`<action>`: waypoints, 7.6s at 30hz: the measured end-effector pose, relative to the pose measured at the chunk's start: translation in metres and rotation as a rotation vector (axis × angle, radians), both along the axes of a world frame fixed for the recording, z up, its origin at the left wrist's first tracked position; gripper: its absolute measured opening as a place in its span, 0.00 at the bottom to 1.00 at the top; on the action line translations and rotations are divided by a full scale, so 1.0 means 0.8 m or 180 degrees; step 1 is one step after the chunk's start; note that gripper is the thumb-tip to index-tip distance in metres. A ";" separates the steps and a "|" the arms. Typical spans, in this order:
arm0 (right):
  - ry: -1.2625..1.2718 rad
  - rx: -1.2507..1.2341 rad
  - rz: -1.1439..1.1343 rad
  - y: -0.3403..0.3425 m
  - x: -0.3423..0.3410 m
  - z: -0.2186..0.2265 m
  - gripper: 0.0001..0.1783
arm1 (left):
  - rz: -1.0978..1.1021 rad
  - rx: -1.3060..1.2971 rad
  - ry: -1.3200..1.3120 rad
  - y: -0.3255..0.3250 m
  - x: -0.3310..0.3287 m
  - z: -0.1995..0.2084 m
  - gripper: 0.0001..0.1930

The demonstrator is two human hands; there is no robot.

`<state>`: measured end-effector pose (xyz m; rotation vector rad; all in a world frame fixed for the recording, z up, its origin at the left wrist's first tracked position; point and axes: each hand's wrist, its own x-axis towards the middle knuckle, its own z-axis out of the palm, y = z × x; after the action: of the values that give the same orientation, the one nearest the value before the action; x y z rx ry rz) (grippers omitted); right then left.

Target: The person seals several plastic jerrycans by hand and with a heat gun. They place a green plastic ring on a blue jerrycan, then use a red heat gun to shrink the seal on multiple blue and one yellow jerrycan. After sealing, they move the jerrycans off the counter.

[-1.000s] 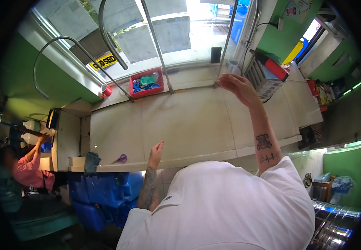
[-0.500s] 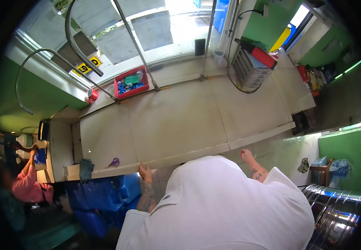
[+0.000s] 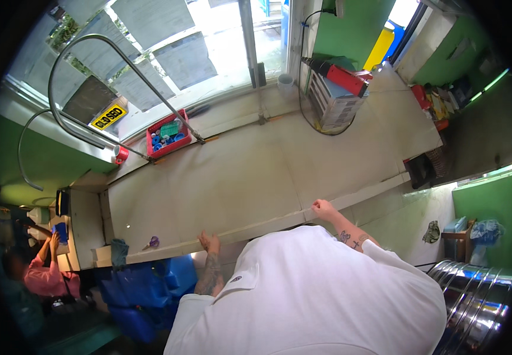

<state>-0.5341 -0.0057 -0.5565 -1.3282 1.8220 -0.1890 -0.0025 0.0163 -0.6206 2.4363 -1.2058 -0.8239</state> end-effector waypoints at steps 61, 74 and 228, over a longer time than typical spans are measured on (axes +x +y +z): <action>-0.0033 -0.0124 0.0656 -0.258 -0.069 -0.034 0.36 | 0.0054 0.0762 0.0910 0.067 -0.168 0.098 0.33; 0.0173 -0.0530 -0.1347 -0.008 -0.105 -0.012 0.19 | -0.0663 0.0192 0.0645 0.036 -0.096 0.069 0.33; 0.0566 -0.2372 -0.1733 -0.796 0.081 -0.014 0.49 | 0.1044 0.1493 0.1226 0.117 -0.219 0.238 0.30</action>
<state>-0.4693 -0.6429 -0.5679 -1.3011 2.3512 -1.1638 -0.1777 0.1100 -0.4302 2.5429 -0.4944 -1.5101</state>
